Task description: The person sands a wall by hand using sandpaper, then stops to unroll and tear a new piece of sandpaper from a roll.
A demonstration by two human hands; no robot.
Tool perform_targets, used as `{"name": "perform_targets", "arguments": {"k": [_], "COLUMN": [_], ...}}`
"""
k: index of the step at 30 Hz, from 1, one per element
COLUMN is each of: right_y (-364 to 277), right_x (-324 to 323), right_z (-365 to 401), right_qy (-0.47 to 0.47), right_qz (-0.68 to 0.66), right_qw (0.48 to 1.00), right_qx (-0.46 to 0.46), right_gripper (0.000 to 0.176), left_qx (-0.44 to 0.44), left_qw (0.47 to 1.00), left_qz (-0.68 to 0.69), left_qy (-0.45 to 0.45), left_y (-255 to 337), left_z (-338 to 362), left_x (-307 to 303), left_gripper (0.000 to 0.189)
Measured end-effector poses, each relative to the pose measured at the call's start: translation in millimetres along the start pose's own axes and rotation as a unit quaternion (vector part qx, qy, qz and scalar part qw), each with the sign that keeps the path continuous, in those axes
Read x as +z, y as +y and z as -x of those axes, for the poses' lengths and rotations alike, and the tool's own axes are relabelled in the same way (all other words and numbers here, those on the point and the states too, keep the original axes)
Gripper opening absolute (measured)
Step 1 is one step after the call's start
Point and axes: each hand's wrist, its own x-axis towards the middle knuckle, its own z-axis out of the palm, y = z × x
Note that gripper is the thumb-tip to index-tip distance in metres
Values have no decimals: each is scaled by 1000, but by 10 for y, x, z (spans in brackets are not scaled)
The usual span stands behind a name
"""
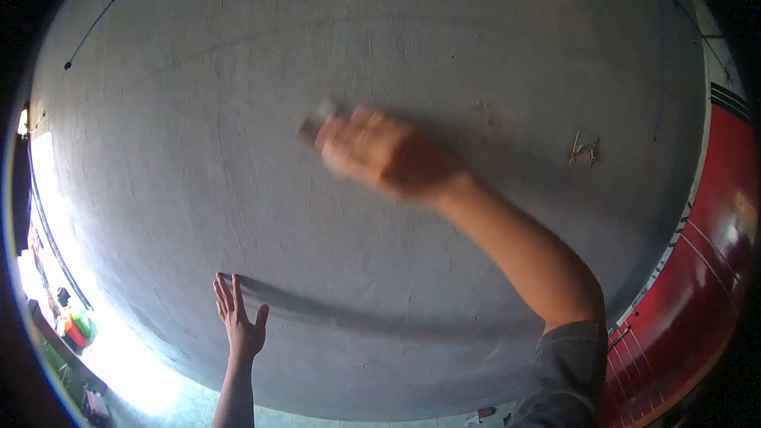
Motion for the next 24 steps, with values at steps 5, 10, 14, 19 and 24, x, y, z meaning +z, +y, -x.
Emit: {"name": "perform_targets", "arguments": {"k": [5,10,14,19,24], "right_y": [1192,-332,-160,1100,-252], "right_x": [-500,188,133,-248,204], "right_z": [126,-106,-76,-102,-154], "right_qy": [239,45,18,164,128], "right_qz": [166,25,-16,32,26], "right_qw": [863,997,1000,897,983], "right_qx": [413,59,2,410,127], "right_gripper": [32,29,29,33,34], "left_qx": [-8,4,-4,9,73], "left_qw": [1000,999,999,997,994], "left_qz": [9,7,-13,-36,-72], "left_qy": [-29,-39,-50,-64,-47], "left_y": [11,179,275,332,517], "left_z": [1,-22,64,-7,-272], "left_x": [-56,-224,-287,-373,-505], "left_gripper": [96,94,93,90,92]}}
